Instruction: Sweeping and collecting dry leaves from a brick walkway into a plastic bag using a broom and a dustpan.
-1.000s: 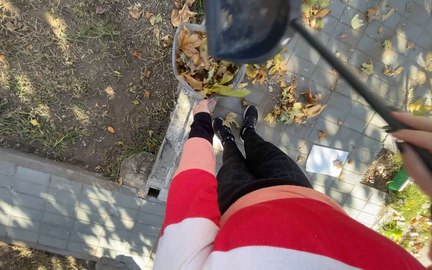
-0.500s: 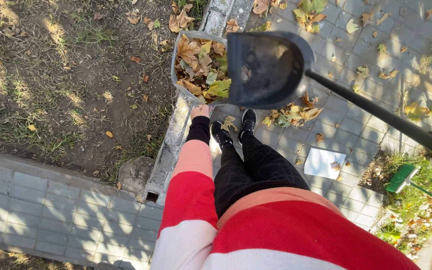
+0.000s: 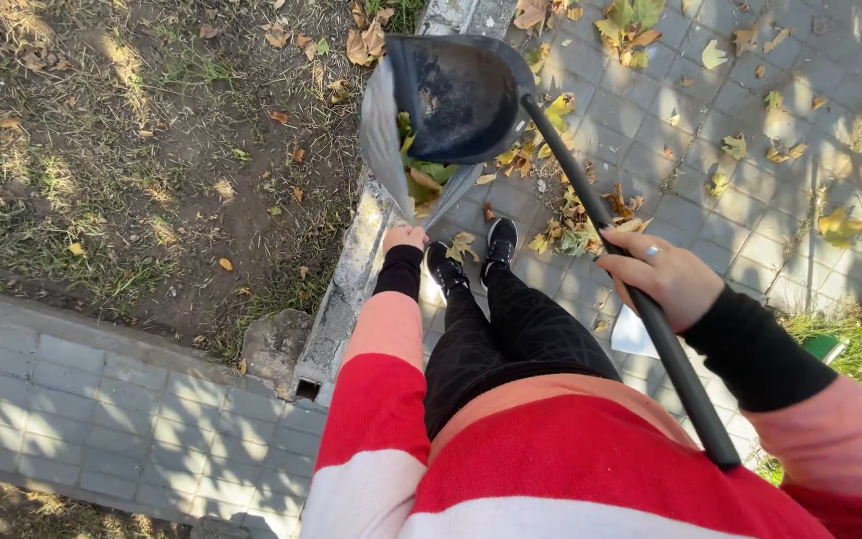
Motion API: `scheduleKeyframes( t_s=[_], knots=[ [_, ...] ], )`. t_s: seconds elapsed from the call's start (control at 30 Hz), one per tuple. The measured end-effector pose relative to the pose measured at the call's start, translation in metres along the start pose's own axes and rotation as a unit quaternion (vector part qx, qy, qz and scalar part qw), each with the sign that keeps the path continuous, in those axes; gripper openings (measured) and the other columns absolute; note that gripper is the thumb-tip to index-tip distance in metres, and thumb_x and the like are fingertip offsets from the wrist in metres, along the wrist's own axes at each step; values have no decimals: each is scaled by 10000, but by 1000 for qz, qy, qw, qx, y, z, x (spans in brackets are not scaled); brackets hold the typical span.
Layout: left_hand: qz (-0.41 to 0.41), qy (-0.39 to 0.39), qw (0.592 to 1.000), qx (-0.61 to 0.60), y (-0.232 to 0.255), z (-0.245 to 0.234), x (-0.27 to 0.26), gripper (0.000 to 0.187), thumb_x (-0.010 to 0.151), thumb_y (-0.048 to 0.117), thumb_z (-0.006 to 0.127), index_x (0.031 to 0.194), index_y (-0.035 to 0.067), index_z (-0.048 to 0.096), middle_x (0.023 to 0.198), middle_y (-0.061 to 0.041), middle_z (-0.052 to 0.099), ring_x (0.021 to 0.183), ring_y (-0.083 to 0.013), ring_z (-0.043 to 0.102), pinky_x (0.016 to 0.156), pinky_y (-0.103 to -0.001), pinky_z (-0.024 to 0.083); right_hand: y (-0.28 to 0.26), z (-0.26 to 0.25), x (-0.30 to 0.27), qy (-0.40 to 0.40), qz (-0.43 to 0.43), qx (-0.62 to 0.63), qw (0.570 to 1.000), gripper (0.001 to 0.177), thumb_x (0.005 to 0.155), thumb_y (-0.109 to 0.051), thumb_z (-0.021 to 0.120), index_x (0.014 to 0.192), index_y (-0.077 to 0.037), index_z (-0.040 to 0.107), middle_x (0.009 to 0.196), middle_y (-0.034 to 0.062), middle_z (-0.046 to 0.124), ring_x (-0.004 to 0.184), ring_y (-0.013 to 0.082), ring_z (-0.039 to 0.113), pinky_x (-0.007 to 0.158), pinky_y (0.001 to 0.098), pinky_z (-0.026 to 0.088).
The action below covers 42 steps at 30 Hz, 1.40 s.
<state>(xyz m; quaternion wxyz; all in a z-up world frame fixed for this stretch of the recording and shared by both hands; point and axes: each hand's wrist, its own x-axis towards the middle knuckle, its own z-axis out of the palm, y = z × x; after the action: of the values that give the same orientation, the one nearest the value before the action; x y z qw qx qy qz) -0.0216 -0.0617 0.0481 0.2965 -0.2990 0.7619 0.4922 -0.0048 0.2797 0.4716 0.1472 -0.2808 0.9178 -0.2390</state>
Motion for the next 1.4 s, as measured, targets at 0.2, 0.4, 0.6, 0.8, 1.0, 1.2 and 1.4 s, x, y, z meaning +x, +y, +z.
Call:
scheduleKeyframes(
  t_s=[0.2, 0.4, 0.6, 0.8, 1.0, 1.2, 1.4],
  knots=[
    [16, -30, 986, 161, 6, 4, 4, 267, 788, 284, 633, 748, 77, 798, 780, -180, 739, 778, -362, 715, 795, -431, 563, 5, -32, 0, -17, 26, 33, 999, 364, 780, -32, 675, 1144, -38, 693, 1261, 231, 655, 964, 340, 689, 784, 397, 568],
    [67, 65, 971, 222, 0, 8, 12, 323, 837, 315, 624, 873, 31, 772, 901, -238, 732, 889, -416, 703, 854, -479, 562, -43, -84, -15, 57, -21, 11, 998, 380, 775, 11, 683, 1148, -63, 675, 1329, 197, 639, 1084, 354, 651, 873, 434, 540],
    [41, 116, 955, 270, 66, -10, -45, 320, 873, 346, 627, 914, 57, 758, 979, -209, 728, 898, -408, 697, 816, -501, 559, -50, -93, -35, 2, -66, -35, 997, 478, 669, -19, 681, 1146, -39, 688, 1331, 194, 641, 1180, 476, 622, 893, 471, 539],
    [231, 81, 912, 330, 80, 9, -50, 148, 908, 277, 641, 932, 147, 710, 1169, -124, 645, 1128, -340, 608, 996, -459, 490, -46, -95, -62, 47, 0, 57, 997, 418, 784, -18, 695, 1201, 1, 673, 1326, 211, 662, 1176, 339, 670, 891, 379, 536],
    [295, 11, 869, 397, 67, 43, -25, 190, 843, 375, 682, 879, 215, 777, 1417, -115, 548, 1347, -346, 450, 1065, -490, 365, -67, -114, -69, 119, 53, -8, 991, 284, 742, 65, 704, 1011, -25, 694, 1203, 235, 693, 1104, 386, 707, 929, 420, 569],
    [60, -143, 887, 435, 97, 60, -19, 229, 941, 436, 600, 1124, 435, 740, 1437, -26, 567, 1395, -293, 449, 1192, -597, 229, -38, -98, -122, 169, 111, -4, 979, 319, 731, 74, 653, 1027, -44, 671, 1297, 251, 666, 1136, 377, 701, 973, 410, 561],
    [55, -159, 905, 391, 88, 90, -15, 395, 891, 364, 722, 1280, 337, 662, 1472, 91, 515, 1435, -220, 350, 1122, -556, 207, -12, -74, -177, 173, 200, 16, 964, 322, 812, 80, 627, 1108, -48, 638, 1429, 250, 619, 1137, 327, 685, 993, 353, 541]
  ],
)
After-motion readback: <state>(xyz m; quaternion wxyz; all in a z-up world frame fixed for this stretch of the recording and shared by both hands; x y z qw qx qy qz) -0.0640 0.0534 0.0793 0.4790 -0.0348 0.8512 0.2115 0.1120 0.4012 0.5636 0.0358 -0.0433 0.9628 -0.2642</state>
